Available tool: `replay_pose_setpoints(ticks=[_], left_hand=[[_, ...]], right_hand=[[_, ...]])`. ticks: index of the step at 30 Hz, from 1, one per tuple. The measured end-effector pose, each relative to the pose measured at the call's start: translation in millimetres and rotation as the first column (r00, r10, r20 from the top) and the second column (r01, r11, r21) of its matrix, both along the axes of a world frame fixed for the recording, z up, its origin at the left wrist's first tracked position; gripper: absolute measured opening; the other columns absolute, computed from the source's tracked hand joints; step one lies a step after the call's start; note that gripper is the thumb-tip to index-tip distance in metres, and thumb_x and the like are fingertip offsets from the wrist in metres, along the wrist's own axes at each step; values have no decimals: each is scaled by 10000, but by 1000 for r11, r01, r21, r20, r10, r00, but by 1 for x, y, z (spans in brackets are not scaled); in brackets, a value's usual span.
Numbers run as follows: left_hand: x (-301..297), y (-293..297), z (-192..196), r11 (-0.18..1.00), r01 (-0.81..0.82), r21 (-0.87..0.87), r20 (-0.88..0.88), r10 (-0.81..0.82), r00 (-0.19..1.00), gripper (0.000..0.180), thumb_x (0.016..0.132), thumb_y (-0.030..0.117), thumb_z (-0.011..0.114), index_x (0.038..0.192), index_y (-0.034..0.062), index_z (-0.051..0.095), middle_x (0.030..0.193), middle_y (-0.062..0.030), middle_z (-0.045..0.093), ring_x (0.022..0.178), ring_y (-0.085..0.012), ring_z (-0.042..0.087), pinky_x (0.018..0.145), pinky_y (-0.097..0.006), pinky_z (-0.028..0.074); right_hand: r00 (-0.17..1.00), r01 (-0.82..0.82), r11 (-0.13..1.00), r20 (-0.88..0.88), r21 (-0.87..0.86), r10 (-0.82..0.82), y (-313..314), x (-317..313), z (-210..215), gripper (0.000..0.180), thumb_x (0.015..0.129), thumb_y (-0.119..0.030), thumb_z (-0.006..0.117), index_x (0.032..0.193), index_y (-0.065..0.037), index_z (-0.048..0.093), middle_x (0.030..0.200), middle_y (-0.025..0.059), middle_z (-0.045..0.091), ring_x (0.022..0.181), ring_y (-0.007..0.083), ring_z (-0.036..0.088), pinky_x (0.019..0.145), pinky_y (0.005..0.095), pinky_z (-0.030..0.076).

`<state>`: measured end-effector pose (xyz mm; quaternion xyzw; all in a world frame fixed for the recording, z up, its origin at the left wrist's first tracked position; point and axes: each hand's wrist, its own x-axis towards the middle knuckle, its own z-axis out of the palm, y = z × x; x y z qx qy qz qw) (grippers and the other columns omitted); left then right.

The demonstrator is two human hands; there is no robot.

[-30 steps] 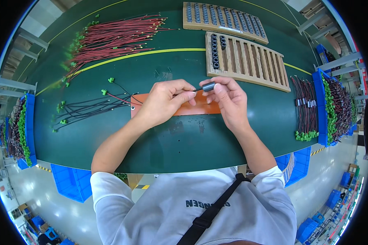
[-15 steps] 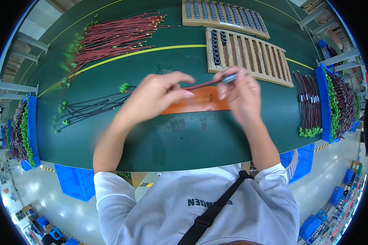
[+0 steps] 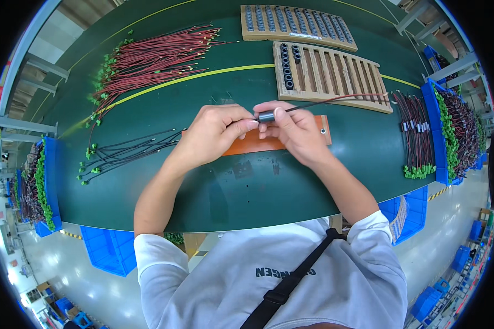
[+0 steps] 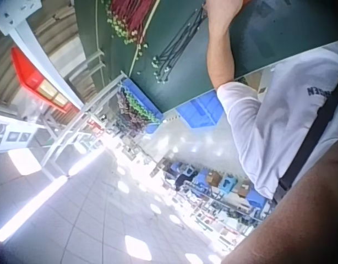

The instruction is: The person assembles wire harnesses by hand at a workbench. They pick up red and black wires, insert them into a small cylindrical component, and secure the assembly using a tool on an orange jig. The completed units are placed into a blue bin.

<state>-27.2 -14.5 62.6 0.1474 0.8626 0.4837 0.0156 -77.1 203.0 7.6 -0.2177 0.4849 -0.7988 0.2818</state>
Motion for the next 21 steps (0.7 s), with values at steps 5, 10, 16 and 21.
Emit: replay_pose_setpoints(ticks=[5, 10, 16, 21], left_hand=[[10, -14, 6, 984, 15, -175, -293, -67, 954, 142, 957, 108, 690, 1000, -21, 732, 793, -89, 680, 680, -138, 630, 615, -299, 484], [30, -26, 9, 996, -69, -61, -27, 67, 997, 140, 935, 91, 714, 1023, -15, 737, 805, -75, 674, 734, -136, 643, 672, -278, 508], [48, -58, -5, 953, -162, 255, 194, 113, 974, 228, 909, 28, 731, 1128, -33, 712, 1116, -104, 669, 951, -174, 661, 848, -311, 556], [58, -85, -38, 793, -232, 564, 295, 69, 953, 246, 908, -11, 718, 1150, -53, 705, 1170, -144, 667, 1059, -246, 675, 971, -367, 556]], right_hand=[[997, -9, 977, 74, -213, 26, -3, 0, -3, 390, 1100, -278, 496, 1261, 59, 609, 1244, 161, 653, 1005, 184, 662, 888, 326, 567], [998, -64, 989, 2, -133, 65, -10, 12, 5, 374, 1101, -263, 495, 1284, 46, 599, 1238, 156, 667, 1068, 191, 671, 892, 319, 566], [996, -60, 998, -63, 24, 61, -39, 14, -2, 347, 1102, -247, 489, 1243, 42, 621, 1212, 153, 680, 1129, 208, 666, 971, 328, 569], [996, -70, 997, 54, 27, 68, -47, 17, -10, 349, 1106, -258, 478, 1239, 34, 616, 1231, 171, 674, 1123, 220, 679, 949, 312, 581]])
